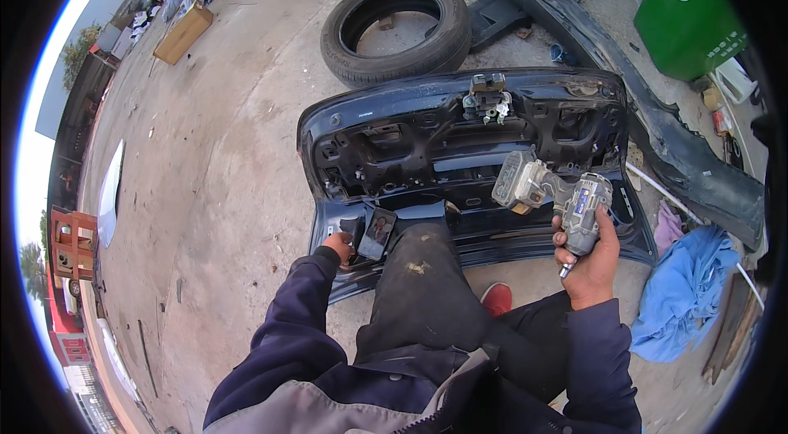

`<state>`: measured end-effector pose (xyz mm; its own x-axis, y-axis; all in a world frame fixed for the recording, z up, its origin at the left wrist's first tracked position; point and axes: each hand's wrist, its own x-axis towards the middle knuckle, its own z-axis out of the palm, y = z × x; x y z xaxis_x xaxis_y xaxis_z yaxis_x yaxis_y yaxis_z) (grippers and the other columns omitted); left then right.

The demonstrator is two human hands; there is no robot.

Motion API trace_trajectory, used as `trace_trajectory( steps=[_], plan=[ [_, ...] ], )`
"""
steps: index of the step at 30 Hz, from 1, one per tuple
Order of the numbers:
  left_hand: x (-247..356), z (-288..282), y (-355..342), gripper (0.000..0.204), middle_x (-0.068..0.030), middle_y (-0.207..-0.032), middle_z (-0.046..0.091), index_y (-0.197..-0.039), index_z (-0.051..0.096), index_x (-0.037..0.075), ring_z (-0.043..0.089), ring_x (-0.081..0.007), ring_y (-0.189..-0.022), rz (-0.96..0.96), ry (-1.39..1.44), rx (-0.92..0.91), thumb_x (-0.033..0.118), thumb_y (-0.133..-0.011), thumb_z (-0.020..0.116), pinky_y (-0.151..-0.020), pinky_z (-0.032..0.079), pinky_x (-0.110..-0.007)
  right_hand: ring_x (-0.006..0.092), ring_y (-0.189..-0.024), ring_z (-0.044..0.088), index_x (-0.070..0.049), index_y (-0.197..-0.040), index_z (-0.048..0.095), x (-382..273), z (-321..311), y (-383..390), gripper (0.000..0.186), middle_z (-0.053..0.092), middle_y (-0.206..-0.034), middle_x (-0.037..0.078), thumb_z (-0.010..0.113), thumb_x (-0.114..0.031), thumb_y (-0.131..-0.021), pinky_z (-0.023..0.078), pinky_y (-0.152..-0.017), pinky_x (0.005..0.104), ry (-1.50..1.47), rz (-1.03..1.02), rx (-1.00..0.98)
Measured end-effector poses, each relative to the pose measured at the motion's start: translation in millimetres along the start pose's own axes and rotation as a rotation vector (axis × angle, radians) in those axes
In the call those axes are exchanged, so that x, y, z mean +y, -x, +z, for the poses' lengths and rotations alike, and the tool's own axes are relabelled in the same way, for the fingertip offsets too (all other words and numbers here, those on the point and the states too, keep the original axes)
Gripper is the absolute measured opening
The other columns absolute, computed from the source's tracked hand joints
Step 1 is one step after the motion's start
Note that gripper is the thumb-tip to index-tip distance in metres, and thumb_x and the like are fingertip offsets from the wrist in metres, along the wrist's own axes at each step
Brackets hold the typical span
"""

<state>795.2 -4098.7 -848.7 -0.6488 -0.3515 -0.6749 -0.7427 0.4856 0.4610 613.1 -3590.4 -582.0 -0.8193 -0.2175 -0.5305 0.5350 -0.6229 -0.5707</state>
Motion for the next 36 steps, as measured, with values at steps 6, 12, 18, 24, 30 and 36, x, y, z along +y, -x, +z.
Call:
trace_trajectory(
  steps=[6,12,18,24,30,36],
  plan=[
    [150.4,29.6,110.5,0.023,-0.01,-0.084,0.074,-0.116,0.071,-0.002,0.073,-0.0188,-0.077,0.501,0.422,0.086,0.016,-0.105,0.061,-0.073,0.056,-0.033,0.0197,-0.076,0.065,-0.008,-0.127,0.06,14.0,-8.0,9.6,0.046,0.069,-0.105,0.018,0.062,-0.049,-0.106,0.044,-0.048,0.024,-0.025,-0.048,0.05],
    [291.8,87.9,179.1,0.04,-0.0189,-0.083,0.073,-0.113,0.063,0.0,0.074,-0.0362,-0.08,0.871,0.186,-0.274,0.039,-0.106,0.066,-0.072,0.055,-0.044,0.0206,-0.078,0.068,-0.008,-0.126,0.061,53.6,-12.7,11.7,0.045,0.071,-0.101,0.015,0.065,-0.048,-0.105,0.048,-0.054,0.0267,0.01,-0.064,0.165],
    [293.1,139.0,188.5,0.054,-0.0153,-0.084,0.076,-0.126,0.05,-0.005,0.076,-0.0326,-0.081,0.752,0.274,-0.347,0.043,-0.106,0.065,-0.073,0.057,-0.043,0.0228,-0.092,0.074,-0.008,-0.13,0.062,82.7,-16.5,8.2,0.049,0.074,-0.109,0.011,0.064,-0.051,-0.104,0.055,-0.07,0.0333,0.076,-0.079,0.191],
    [291.3,158.3,182.6,0.061,-0.0218,-0.097,0.076,-0.129,0.048,-0.006,0.077,-0.0353,-0.09,0.633,0.415,-0.215,0.04,-0.1,0.075,-0.08,0.059,-0.044,0.0212,-0.101,0.074,-0.011,-0.138,0.058,109.5,-21.9,-1.7,0.042,0.072,-0.12,0.008,0.058,-0.041,-0.109,0.058,-0.078,0.0363,0.102,-0.064,0.08],
    [288.3,150.9,184.1,0.083,-0.0256,-0.113,0.076,-0.149,0.037,-0.009,0.076,-0.0418,-0.104,0.589,0.384,-0.19,0.036,-0.094,0.08,-0.092,0.058,-0.046,0.0195,-0.103,0.073,-0.012,-0.141,0.054,113.3,-13.1,1.1,0.039,0.071,-0.122,0.007,0.057,-0.037,-0.111,0.059,-0.076,0.0365,0.147,-0.111,0.014],
    [292.7,135.4,185.2,0.105,-0.0278,-0.122,0.074,-0.167,0.018,-0.004,0.074,-0.044,-0.112,0.695,0.459,-0.183,0.028,-0.09,0.082,-0.097,0.057,-0.045,0.0187,-0.107,0.071,-0.011,-0.143,0.054,116.1,-7.2,6.4,0.036,0.07,-0.126,0.007,0.055,-0.03,-0.113,0.057,-0.089,0.0365,0.194,-0.183,-0.018]
  ],
)
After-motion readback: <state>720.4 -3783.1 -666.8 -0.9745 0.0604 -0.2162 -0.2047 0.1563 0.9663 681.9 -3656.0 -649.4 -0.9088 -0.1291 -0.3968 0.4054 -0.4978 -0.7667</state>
